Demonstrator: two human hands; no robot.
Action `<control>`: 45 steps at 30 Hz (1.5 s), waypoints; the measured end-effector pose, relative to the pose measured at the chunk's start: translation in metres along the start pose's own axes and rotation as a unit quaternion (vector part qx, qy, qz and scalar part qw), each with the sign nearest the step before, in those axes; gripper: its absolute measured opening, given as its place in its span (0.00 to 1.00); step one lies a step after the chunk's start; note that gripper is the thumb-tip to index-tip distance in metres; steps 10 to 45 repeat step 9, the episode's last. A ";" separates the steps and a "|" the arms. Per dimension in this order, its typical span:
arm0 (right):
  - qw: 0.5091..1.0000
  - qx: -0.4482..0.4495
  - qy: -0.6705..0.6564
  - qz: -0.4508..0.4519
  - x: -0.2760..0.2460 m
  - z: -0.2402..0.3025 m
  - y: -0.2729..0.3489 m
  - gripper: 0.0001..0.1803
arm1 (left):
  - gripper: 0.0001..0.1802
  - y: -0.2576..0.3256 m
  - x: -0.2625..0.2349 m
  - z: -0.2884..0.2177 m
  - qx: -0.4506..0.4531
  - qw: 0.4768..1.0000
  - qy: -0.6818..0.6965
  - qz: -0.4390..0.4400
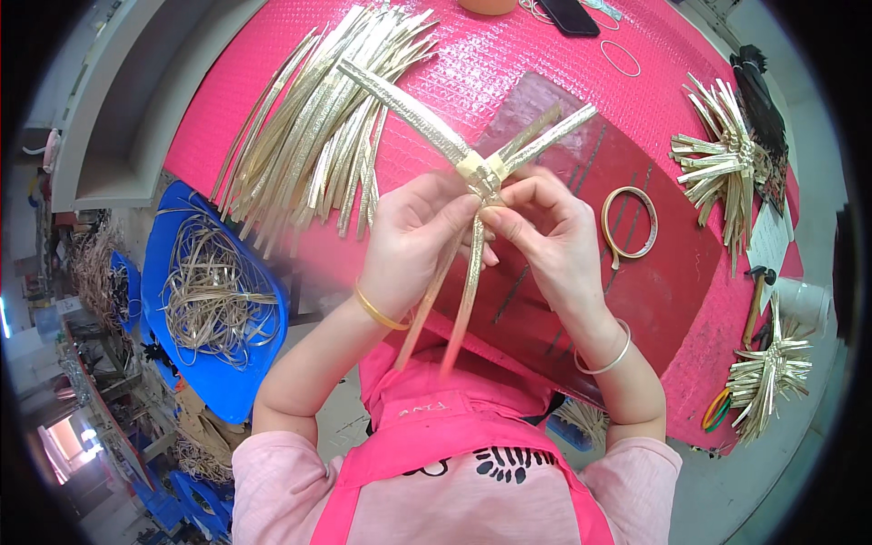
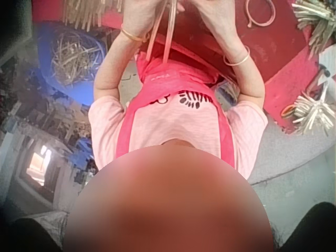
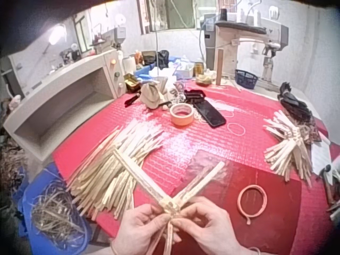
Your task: Weaving strips of straw or grass into decorative shapes at a workbench.
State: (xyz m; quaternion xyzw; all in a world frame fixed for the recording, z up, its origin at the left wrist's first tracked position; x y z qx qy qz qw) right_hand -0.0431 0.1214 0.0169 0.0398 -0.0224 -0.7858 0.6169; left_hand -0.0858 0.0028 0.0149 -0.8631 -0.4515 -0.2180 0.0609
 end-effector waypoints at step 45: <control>0.998 -0.024 0.055 -0.037 0.001 0.003 0.004 0.11 | 0.12 0.003 -0.007 -0.012 0.020 0.969 -0.247 -0.011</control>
Point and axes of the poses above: each hand's wrist, its own y-axis away from the middle knuckle, its own x-axis out of the palm, z = x × y, the point moved 5 cm from there along -y, towards the middle knuckle, and after that the axes turned 8 degrees about x, right-handed, at the moved point
